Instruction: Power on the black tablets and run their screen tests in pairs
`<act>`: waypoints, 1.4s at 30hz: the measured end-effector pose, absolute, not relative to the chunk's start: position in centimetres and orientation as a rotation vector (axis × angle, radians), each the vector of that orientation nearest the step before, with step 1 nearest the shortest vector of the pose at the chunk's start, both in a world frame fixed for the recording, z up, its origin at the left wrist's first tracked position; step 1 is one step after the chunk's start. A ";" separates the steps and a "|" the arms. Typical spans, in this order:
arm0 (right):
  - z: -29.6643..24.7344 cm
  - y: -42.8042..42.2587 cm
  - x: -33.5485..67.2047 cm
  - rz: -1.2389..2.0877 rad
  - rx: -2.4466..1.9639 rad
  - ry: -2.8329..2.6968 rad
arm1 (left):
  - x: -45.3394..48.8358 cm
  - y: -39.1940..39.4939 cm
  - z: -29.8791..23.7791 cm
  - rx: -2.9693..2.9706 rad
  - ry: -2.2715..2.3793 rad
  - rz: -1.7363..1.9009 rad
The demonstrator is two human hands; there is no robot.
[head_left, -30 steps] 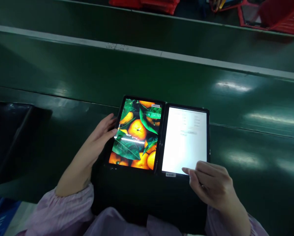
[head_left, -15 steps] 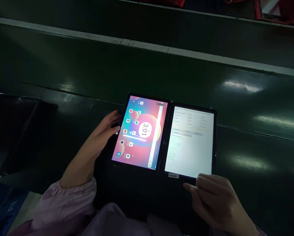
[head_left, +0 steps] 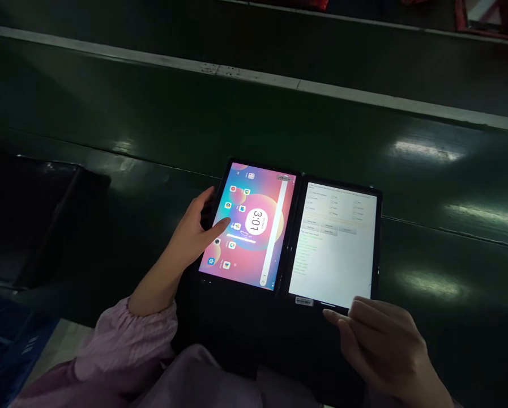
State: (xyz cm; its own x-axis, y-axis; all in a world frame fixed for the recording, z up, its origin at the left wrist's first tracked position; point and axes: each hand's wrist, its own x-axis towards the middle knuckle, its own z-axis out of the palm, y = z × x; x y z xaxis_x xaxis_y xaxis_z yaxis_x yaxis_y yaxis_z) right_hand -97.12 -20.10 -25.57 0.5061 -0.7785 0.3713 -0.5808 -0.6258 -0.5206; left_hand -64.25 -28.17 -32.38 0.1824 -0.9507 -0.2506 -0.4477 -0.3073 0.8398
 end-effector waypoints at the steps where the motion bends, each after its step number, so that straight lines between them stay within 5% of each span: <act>1: -25.6 -20.1 -97.1 -0.840 -2.423 1.139 | -64.3 -28.2 -32.3 1.867 -1.322 -1.052; 17: -25.5 -20.4 -97.1 -0.895 -2.419 1.154 | -64.9 -28.5 -31.5 1.840 -1.187 -1.158; 31: -25.3 -20.4 -96.9 -0.926 -2.382 1.185 | -61.6 -27.6 -30.7 1.745 -1.783 -1.440; 42: -25.4 -20.5 -96.9 -0.928 -2.396 1.186 | -64.9 -27.9 -31.5 1.899 -1.488 -1.096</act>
